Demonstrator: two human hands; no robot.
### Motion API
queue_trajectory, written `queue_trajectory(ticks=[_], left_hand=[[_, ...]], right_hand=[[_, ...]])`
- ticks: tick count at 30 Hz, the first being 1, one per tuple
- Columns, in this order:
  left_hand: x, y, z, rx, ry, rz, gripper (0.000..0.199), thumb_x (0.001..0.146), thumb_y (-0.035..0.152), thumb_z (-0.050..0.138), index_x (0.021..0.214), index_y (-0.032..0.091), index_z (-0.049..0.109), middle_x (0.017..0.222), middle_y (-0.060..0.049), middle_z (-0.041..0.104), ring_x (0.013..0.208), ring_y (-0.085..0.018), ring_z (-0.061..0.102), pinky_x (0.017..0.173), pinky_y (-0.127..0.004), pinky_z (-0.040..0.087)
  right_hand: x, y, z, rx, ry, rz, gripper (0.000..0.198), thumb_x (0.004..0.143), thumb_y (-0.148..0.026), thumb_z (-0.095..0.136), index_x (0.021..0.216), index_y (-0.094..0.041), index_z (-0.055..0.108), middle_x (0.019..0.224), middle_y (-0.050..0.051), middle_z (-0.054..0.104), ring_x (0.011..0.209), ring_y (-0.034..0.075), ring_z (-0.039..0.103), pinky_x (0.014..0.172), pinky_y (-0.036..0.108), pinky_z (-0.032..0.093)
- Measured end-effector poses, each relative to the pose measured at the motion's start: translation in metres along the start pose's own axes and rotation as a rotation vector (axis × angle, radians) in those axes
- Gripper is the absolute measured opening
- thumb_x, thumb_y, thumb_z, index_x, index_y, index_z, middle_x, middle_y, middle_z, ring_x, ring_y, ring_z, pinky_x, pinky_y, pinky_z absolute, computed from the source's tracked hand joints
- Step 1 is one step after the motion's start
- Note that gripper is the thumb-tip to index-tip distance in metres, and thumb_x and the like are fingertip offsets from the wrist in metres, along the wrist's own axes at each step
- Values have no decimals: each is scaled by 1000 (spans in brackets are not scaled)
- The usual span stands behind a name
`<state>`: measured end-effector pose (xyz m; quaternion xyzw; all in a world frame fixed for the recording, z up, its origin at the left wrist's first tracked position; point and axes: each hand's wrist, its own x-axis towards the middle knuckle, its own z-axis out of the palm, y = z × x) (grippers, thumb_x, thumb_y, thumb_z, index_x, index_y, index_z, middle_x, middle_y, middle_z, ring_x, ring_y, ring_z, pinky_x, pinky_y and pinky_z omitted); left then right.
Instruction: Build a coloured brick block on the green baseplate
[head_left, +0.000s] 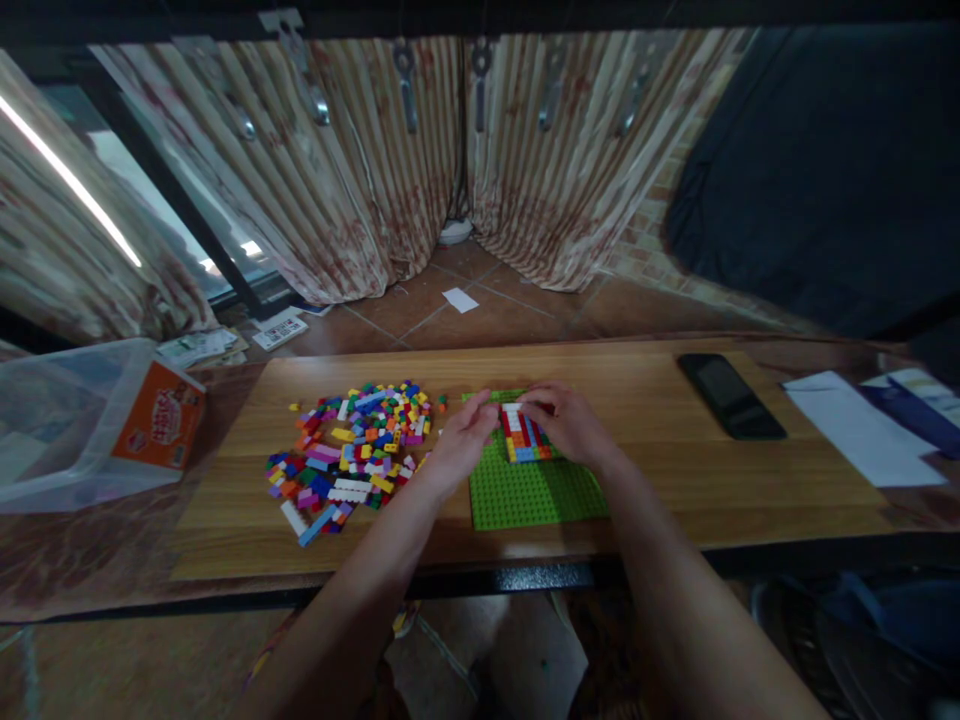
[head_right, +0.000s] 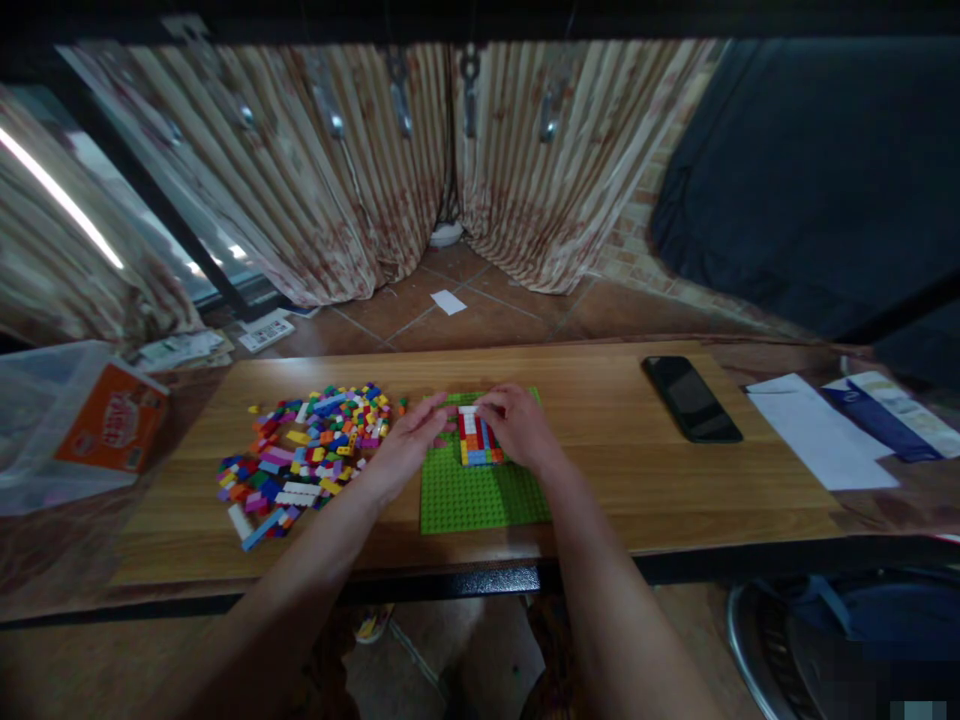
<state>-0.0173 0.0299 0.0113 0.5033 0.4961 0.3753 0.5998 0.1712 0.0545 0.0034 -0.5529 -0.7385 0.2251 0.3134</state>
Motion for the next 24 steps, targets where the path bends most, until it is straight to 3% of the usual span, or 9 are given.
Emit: queue_trajectory(ticks=[6,16,24], left_hand=[[4,-6,0,121,-17,67,53,94,36,44,142,17,37,133,-14,57,109,-21,61,84,-32,51],[-3,-5,5,401,29,298,52,93,30,43,143,15,35,134,-16,55,113,-23,59,101,-42,43],[-10,2,15,656,31,306,47,92,27,42,138,16,43,124,-14,61,107,-24,61,100,-41,44]], right_hand=[[1,-4,-1,-30,-34,-14,20,89,-24,55,89,-24,75,94,6,69,92,19,61,88,34,46],[3,-3,-1,-45,-63,0,21,89,-23,55,87,-22,75,89,6,69,86,18,62,81,31,45],[4,-1,0,-74,-74,-29,22,89,-23,53,88,-24,75,85,5,69,83,17,61,79,29,45]])
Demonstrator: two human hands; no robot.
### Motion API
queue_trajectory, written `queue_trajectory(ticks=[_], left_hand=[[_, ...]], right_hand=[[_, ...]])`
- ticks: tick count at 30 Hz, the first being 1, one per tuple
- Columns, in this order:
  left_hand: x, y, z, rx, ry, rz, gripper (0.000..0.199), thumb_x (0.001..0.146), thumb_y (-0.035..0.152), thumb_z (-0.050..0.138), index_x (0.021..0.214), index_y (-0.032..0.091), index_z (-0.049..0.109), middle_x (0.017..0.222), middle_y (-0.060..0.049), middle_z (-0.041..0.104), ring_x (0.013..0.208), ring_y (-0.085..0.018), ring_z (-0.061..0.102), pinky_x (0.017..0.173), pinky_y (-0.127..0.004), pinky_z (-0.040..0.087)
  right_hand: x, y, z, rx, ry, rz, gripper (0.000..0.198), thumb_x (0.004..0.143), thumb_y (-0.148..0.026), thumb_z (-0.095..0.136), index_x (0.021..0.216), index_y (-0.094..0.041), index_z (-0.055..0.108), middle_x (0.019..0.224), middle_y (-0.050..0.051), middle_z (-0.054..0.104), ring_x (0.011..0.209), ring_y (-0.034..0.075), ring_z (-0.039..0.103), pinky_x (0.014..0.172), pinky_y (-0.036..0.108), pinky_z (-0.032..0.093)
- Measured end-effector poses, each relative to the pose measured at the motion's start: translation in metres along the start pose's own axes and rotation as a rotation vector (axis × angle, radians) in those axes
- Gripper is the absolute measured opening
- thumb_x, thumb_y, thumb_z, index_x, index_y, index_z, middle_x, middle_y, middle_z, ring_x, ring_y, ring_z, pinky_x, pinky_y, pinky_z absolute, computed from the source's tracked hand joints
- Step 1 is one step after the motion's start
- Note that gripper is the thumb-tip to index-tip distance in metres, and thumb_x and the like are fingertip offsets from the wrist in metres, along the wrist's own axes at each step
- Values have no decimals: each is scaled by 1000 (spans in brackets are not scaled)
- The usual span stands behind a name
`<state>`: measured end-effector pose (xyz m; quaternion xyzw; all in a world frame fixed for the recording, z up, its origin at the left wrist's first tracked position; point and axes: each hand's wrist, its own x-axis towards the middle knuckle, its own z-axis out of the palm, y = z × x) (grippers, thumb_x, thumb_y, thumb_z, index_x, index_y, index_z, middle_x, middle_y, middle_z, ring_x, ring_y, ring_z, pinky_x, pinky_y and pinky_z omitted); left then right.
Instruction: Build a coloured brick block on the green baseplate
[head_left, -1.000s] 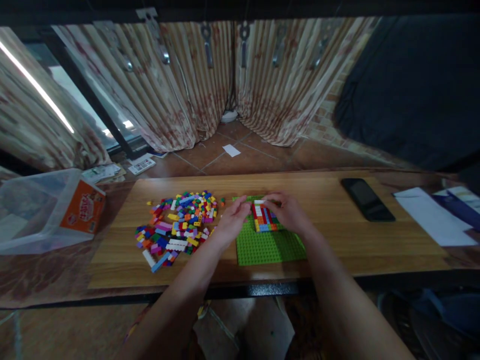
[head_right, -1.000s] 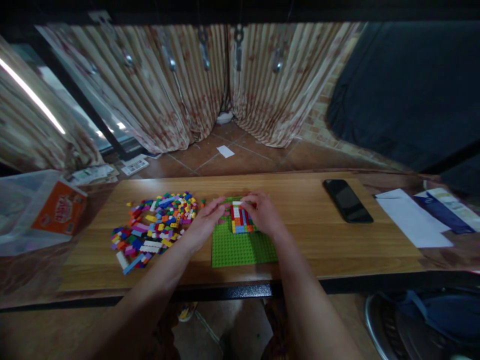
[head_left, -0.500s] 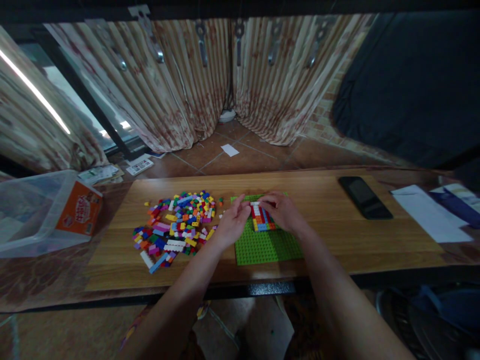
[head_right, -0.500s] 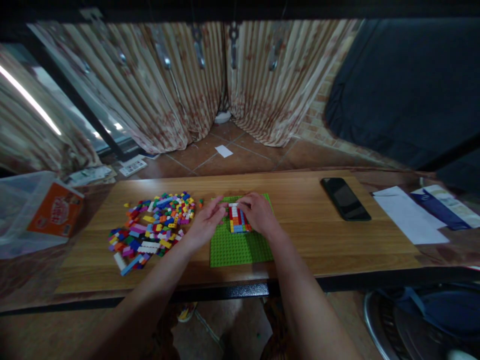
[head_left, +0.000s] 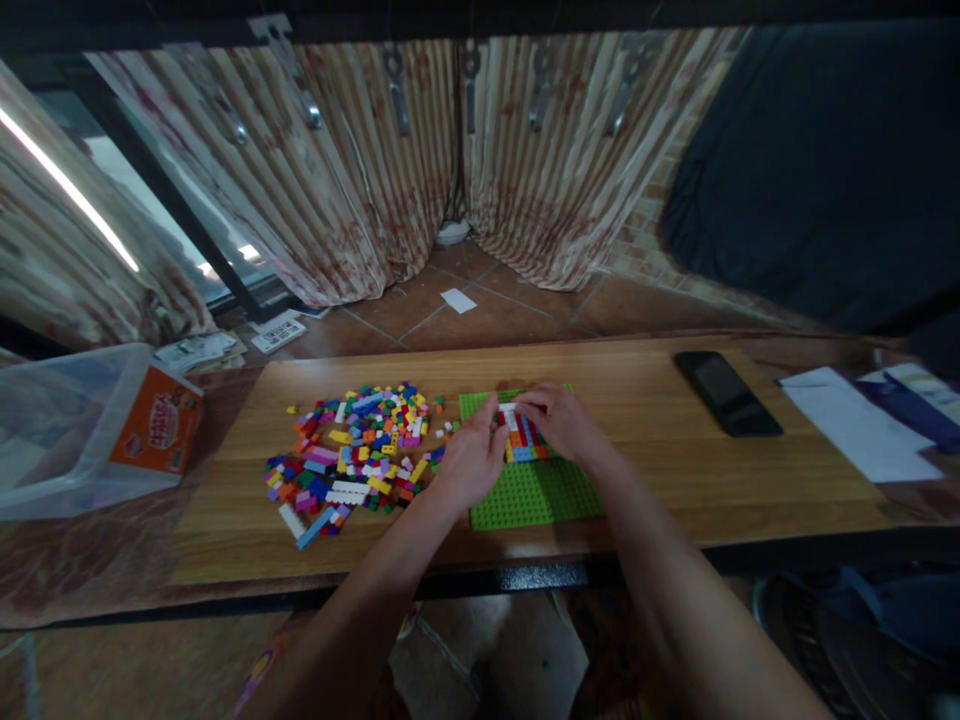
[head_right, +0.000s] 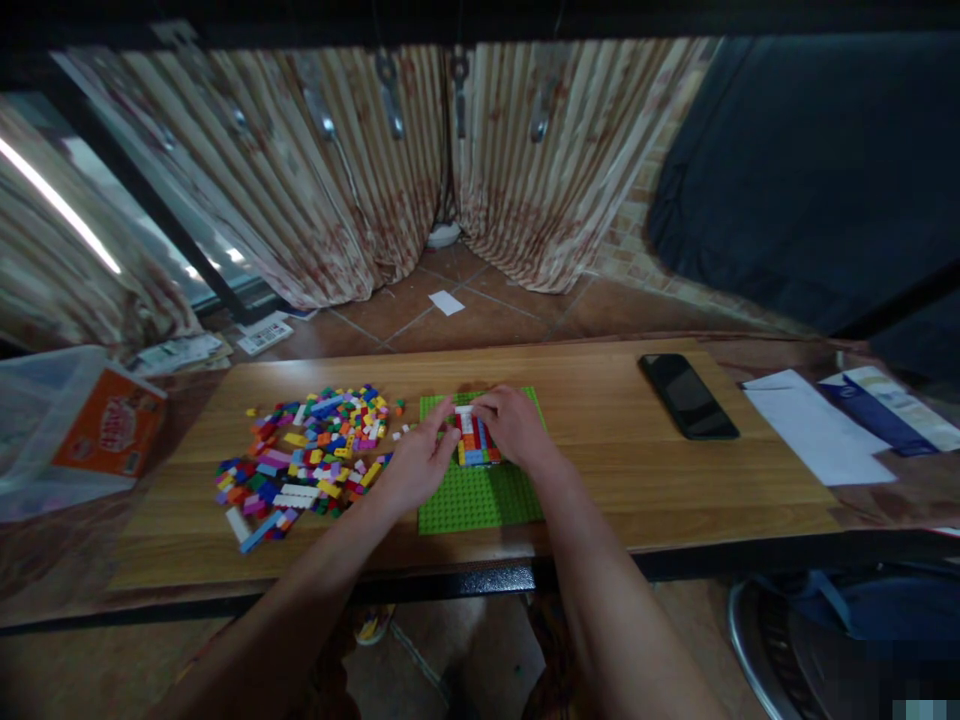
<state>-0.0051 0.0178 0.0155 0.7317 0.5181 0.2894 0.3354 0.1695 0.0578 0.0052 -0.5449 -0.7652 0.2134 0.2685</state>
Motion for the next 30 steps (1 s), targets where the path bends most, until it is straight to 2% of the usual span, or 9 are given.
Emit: queue_trajectory(ticks=[7,11,16,19,24,30], left_hand=[[-1,-3,4,49,9,17,50,92,26,42,140,12,41,125,-17,60,116,-27,56,103,-43,41],[-1,-4,5,29,10,2,50,92,26,42,140,14,40,131,-16,57,120,-26,54,105,-44,41],[-1,-7,8,12,34,54,52,92,25,43,143,15,36,142,-15,47,129,-25,47,109,-43,38],[-1,-10,10,25,50,80,52,92,25,41,143,14,36,145,-15,43,132,-25,43,111,-44,36],[-3,-8,11,105,42,92,46,93,23,38,136,10,43,137,-16,51,128,-24,48,111,-41,38],[-5,-5,14,195,55,112,46,93,22,38,135,5,43,136,-18,51,128,-24,47,111,-38,37]], right_hand=[[0,0,1,-3,14,5,21,88,-22,54,86,-23,75,87,5,69,84,17,61,80,29,45],[-1,3,2,5,7,3,22,89,-25,53,93,-22,74,89,5,69,86,18,62,83,31,46],[-6,8,1,109,98,35,32,92,-32,45,103,-17,71,101,8,71,96,20,64,88,32,46],[-7,8,1,163,128,101,40,95,-37,35,92,-17,71,90,4,72,87,18,65,80,28,47],[-6,3,6,56,149,119,36,89,-36,43,71,-18,67,76,3,68,76,17,60,72,27,43],[-9,2,9,57,164,99,35,86,-39,45,66,-19,65,74,4,67,76,18,59,73,29,43]])
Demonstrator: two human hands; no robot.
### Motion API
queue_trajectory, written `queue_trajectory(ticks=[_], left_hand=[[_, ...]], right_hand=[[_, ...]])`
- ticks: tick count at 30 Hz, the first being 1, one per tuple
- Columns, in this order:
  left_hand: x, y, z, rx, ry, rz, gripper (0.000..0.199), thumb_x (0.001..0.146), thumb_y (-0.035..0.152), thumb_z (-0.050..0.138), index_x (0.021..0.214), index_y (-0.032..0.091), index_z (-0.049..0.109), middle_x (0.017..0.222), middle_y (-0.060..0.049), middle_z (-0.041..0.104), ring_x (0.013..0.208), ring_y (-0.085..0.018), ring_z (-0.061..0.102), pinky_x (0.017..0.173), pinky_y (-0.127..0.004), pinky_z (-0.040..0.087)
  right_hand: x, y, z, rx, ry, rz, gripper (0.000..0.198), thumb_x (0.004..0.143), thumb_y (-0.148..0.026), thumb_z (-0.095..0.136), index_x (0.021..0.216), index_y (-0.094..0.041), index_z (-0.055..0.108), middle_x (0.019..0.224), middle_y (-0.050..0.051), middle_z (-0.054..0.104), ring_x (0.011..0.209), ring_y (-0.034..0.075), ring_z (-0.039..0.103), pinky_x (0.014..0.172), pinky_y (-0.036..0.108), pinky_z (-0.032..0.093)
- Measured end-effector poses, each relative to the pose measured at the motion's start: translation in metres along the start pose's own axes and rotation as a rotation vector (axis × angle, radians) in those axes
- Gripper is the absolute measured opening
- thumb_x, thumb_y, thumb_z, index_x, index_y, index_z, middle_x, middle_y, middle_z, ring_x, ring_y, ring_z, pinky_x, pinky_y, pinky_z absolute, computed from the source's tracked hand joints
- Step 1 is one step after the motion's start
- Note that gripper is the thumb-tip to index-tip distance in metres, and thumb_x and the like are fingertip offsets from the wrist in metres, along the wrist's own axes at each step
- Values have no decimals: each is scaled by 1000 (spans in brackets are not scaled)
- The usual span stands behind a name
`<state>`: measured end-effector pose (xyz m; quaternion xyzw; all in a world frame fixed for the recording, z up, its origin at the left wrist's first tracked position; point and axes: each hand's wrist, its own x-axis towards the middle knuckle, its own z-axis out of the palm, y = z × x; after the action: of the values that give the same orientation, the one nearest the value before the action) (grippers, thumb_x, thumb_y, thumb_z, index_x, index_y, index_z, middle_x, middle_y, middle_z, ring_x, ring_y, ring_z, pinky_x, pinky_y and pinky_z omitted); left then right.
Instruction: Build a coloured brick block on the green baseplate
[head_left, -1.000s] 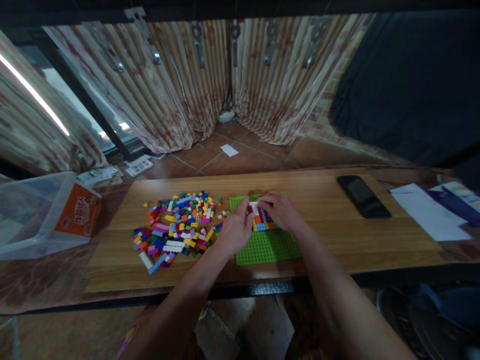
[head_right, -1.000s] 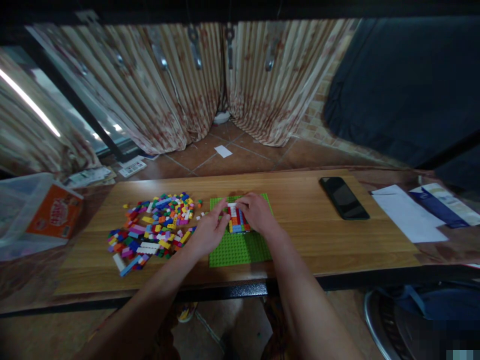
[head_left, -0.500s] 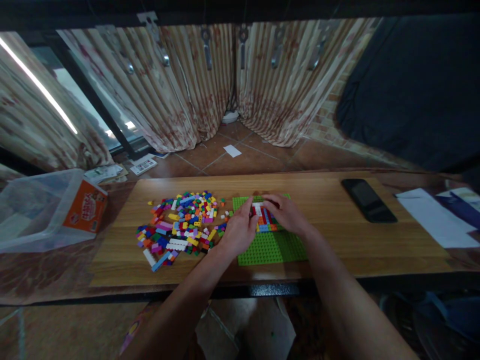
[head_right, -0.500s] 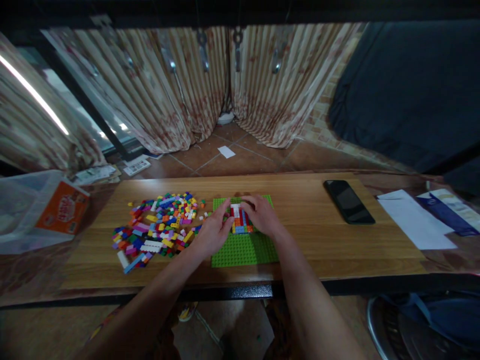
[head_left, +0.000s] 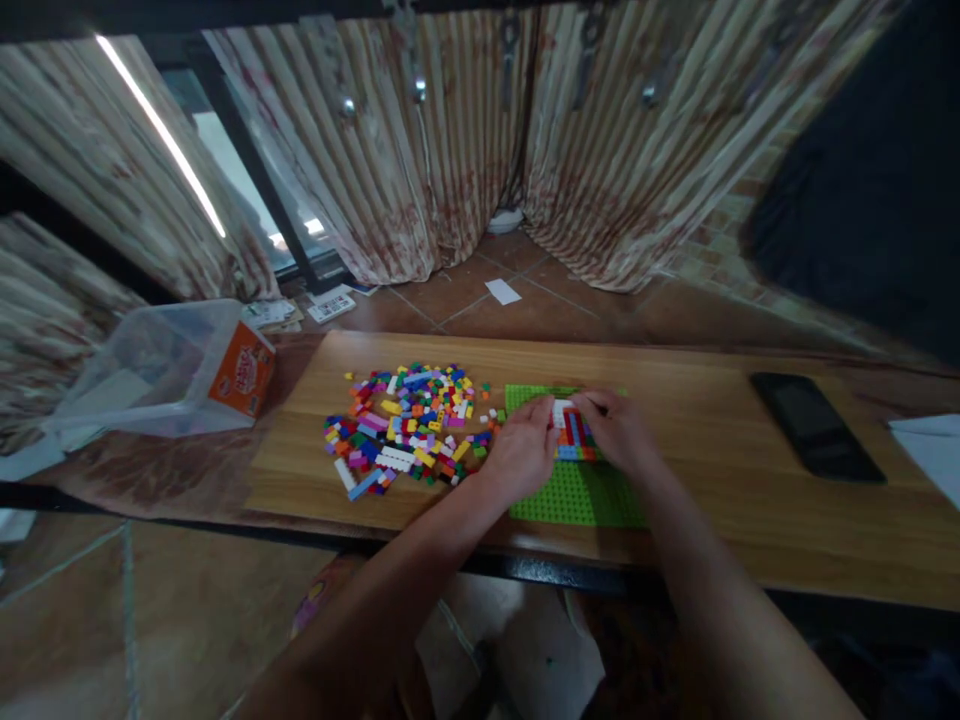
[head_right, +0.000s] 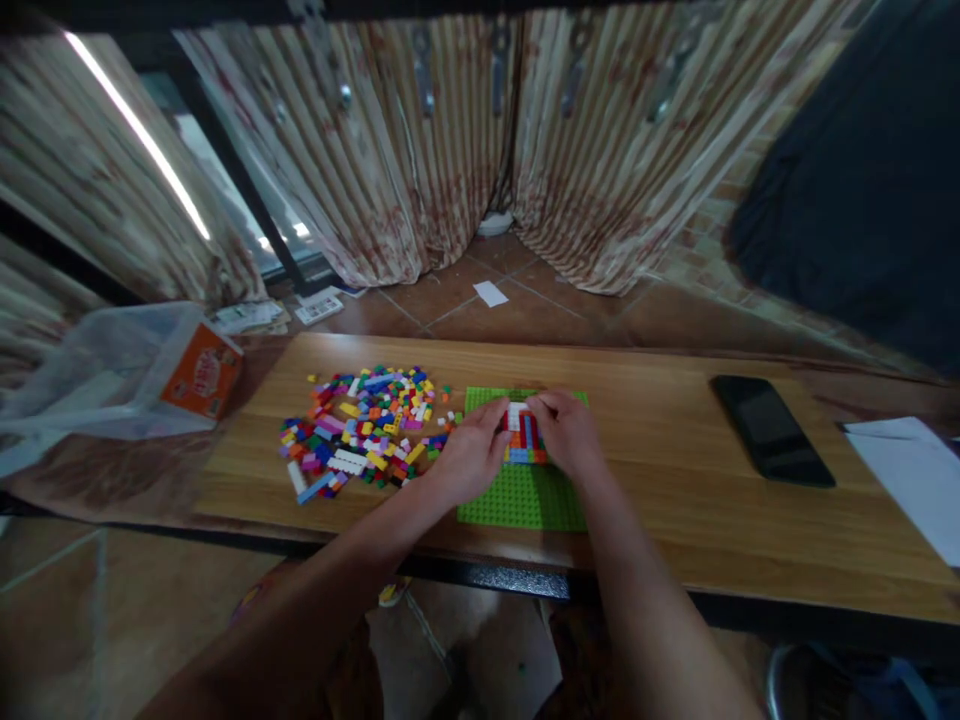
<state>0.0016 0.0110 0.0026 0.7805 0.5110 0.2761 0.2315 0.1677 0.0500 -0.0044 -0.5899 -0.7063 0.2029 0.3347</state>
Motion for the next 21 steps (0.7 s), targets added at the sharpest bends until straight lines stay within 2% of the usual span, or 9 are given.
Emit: queue_trajectory(ticks=[10,15,21], left_hand=[[-1,-2,6,27,16,26,43,93,25,37,133,9,41,132,-17,55,124,-24,51,107,-39,42],[-3,0,8,66,-9,55,45,94,23,34,133,3,37,134,-21,52,125,-26,48,107,-40,39],[-3,2,6,60,-30,60,47,91,22,37,133,1,36,132,-22,51,124,-28,48,104,-42,41]], right_hand=[[-1,18,0,-87,-5,44,36,84,-47,46,83,-20,71,92,7,71,85,23,65,80,35,48],[-2,18,-2,-153,-26,67,40,84,-50,43,89,-21,71,97,8,71,88,24,65,80,36,48],[0,26,-1,-188,-50,82,42,82,-52,42,90,-21,70,99,9,71,89,26,65,79,38,49]])
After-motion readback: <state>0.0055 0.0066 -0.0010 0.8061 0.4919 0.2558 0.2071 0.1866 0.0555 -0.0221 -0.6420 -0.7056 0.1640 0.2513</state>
